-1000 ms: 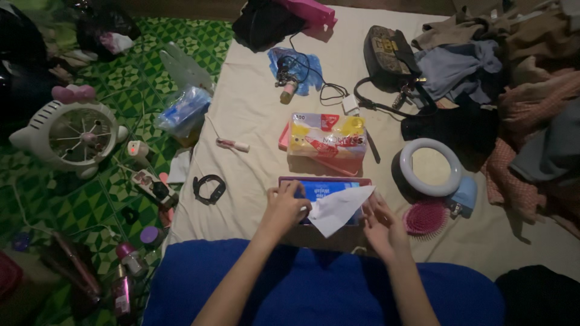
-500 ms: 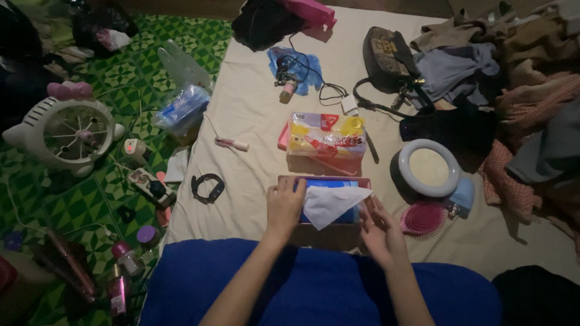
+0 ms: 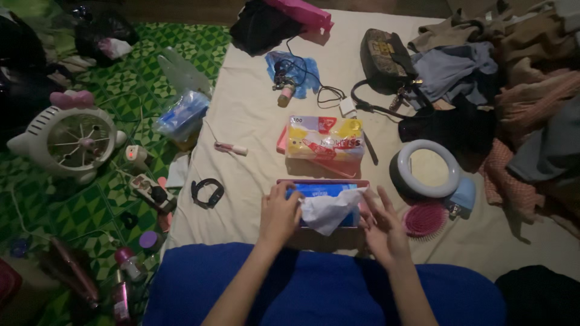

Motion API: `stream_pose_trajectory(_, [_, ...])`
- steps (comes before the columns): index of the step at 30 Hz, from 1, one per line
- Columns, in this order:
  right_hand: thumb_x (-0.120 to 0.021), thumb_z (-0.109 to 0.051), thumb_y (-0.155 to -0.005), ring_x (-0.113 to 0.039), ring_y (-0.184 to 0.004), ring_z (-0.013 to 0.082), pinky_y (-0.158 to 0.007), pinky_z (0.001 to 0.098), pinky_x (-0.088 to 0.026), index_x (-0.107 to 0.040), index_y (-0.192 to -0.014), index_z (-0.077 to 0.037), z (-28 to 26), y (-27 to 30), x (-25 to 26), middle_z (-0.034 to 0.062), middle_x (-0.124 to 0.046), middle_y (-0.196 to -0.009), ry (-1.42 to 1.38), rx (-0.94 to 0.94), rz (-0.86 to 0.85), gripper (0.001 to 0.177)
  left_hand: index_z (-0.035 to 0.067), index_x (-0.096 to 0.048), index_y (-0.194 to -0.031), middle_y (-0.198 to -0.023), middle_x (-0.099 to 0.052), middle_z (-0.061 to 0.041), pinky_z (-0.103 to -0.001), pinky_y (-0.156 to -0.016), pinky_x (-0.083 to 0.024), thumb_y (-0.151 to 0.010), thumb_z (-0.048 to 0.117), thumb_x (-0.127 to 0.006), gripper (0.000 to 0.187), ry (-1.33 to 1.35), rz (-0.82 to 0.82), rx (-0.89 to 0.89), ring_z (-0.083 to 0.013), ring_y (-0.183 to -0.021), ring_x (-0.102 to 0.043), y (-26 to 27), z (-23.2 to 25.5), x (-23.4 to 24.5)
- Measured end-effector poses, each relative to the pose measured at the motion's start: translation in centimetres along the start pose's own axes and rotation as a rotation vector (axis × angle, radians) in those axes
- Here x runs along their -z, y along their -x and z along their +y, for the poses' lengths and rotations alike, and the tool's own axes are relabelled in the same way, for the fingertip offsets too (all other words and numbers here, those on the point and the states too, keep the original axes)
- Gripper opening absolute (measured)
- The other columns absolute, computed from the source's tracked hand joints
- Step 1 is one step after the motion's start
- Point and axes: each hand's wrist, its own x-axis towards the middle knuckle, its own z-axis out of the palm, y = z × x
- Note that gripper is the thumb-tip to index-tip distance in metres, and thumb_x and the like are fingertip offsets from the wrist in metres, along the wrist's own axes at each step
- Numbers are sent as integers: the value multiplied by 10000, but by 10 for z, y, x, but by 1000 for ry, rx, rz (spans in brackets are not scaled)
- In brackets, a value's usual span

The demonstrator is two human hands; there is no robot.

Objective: The person wipes the exterior surfaces of a pink tissue box using a wet wipe, then places the box onto a bed and puts various small toiletry containers into a black bag on the floor.

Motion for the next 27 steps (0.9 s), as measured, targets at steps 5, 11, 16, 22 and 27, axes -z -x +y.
stream_pose_trajectory(5, [-551,-18,-988,-605,-1002,158,-771,277,-471,-355,-1652,-237,9,-1,-5,189,-498,-1565,9,47,-105,727,110,-659,-1189,-1236,-593,-105,-491,-949,-440,-843,324,-773,423,257,79,17,-307,-1154,-561,19,36,15])
stream_pose_trajectory(11, [-508,-53,-954,-609,-1067,188,-867,335,-503,-309,-1638,-315,16,7,-12,140,-469,-1565,16,37,-51,759,69,-630,-1218,-1172,-600,-125,-483,-878,-444,-830,344,-783,500,176,-66,-84,-318,-1105,-582,24,40,-30])
stream_pose_trajectory(16, [-476,-75,-944,-591,-1115,171,-940,333,-500,-304,-1627,-389,-7,17,-20,101,-431,-1598,1,43,60,771,157,-693,-1061,-960,-706,-2,-405,-823,-493,-912,240,-737,177,380,-192,5,-219,-925,-700,20,19,-18])
stream_pose_trajectory(22, [-467,-105,-951,-607,-1032,180,-874,324,-498,-375,-1568,-272,9,-4,24,141,-537,-1501,104,56,133,646,148,-765,-1019,-969,-717,-53,-413,-819,-519,-857,257,-784,196,452,-14,65,-276,-923,-708,-7,2,22])
stream_pose_trajectory(27, [-514,-88,-1035,-583,-791,194,-678,335,-498,-613,-1160,-44,67,-27,122,126,-623,-1028,-97,378,382,166,120,-707,-1139,-1094,-672,-106,-418,-912,-533,-887,255,-768,293,480,176,250,-305,-1044,-675,-33,7,12])
